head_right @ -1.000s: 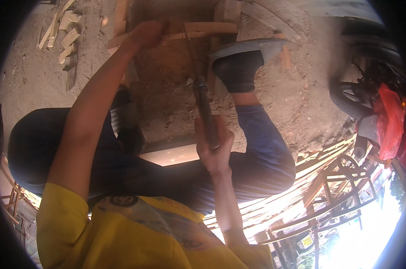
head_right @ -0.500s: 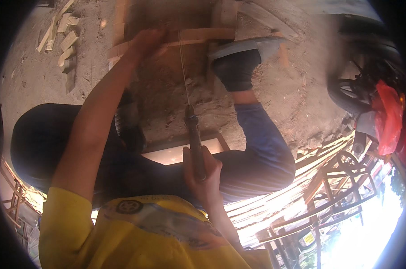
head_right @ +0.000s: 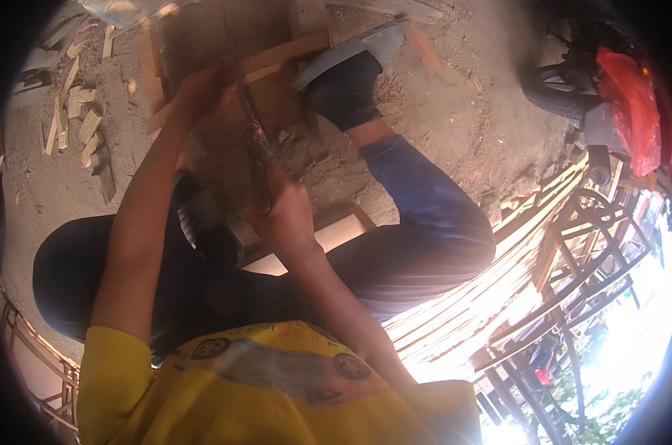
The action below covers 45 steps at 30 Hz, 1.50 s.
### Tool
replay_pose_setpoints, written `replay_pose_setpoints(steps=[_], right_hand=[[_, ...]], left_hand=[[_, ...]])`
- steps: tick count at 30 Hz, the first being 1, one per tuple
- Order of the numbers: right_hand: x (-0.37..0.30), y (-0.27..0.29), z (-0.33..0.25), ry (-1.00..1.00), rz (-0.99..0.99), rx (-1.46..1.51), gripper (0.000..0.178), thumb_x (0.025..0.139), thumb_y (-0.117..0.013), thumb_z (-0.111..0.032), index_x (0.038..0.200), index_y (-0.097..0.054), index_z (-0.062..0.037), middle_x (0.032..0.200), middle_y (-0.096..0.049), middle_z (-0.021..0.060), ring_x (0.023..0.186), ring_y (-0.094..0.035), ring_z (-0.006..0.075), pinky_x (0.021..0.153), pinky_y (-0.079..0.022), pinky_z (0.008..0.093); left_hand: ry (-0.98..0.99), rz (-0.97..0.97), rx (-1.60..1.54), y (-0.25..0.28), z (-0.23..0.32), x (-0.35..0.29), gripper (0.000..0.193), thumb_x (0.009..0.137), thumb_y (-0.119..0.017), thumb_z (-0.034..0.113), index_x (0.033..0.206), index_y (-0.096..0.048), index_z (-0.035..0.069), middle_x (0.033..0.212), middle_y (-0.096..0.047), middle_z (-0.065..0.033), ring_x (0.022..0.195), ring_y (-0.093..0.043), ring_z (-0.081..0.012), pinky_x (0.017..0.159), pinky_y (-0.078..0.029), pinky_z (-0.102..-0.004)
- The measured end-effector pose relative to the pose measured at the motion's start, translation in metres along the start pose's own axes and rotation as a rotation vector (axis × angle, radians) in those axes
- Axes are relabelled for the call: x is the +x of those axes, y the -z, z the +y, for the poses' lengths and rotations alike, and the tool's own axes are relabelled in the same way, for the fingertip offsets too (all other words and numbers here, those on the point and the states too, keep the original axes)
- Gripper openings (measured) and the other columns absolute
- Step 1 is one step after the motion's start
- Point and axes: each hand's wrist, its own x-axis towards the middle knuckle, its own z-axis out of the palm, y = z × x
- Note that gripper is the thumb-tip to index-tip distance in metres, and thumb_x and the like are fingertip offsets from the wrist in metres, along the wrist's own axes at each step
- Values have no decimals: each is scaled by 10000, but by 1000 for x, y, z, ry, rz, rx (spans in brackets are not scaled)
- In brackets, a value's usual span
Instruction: The person sits on the ground and uses a hand saw to cut a small piece of wood held between their legs. They repeatedly saw back and forth along the wood, producing sawdust.
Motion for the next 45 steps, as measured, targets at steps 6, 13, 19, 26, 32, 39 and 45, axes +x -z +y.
replay_pose_setpoints(steps=[6, 13, 19, 26, 32, 39, 45], right_hand=[[-46, 38, 0, -123, -23, 93, 163, 846, -643, -74, 741, -551, 10, 541, -523, 157, 461, -558, 194, 472, -423, 316], [28, -7, 20, 54, 32, -75, 109, 798, -645, -43, 867, -597, 26, 590, -589, 154, 559, -647, 310, 495, -466, 345], [-47, 32, 9, -31, 2, 122, 162, 795, -632, -55, 921, -593, 40, 601, -582, 194, 589, -632, 371, 525, -486, 386], [-16, 7, 7, -94, -1, 110, 172, 795, -633, -67, 926, -595, 38, 619, -594, 211, 631, -640, 381, 551, -495, 389], [-14, 31, 1, -98, -22, 168, 169, 798, -626, -86, 892, -596, 51, 664, -607, 235, 699, -619, 426, 576, -498, 409], [-27, 41, 7, -137, -23, 151, 205, 783, -651, -119, 900, -598, 41, 700, -610, 251, 703, -614, 435, 627, -504, 436], [26, 4, 8, -47, -17, 11, 198, 795, -651, -132, 912, -603, 20, 699, -620, 230, 699, -624, 428, 638, -505, 463]], left_hand=[[16, -36, 158, 9, -1, -4, 434, 811, -634, 280, 1158, -507, 54, 993, -661, -204, 948, -625, -407, 797, -501, -502], [-75, 56, 97, -10, -9, 5, 449, 806, -639, 393, 1085, -570, 48, 898, -673, -199, 879, -643, -400, 720, -518, -484], [105, 15, -47, 13, 5, -8, 395, 806, -641, 417, 899, -628, 33, 787, -670, -195, 804, -654, -394, 664, -518, -468], [43, 22, -11, 4, -1, -4, 391, 805, -639, 411, 934, -575, 47, 775, -661, -192, 795, -646, -405, 654, -517, -477], [14, 12, -31, 4, -2, -3, 392, 806, -637, 411, 934, -550, 51, 765, -651, -196, 796, -643, -408, 651, -513, -475], [54, 16, -58, 11, 6, -2, 371, 824, -619, 396, 910, -534, 45, 766, -643, -215, 808, -644, -407, 658, -509, -478], [44, 6, 12, 0, 9, 2, 320, 822, -630, 352, 929, -536, 66, 787, -653, -204, 816, -641, -407, 663, -508, -480]])
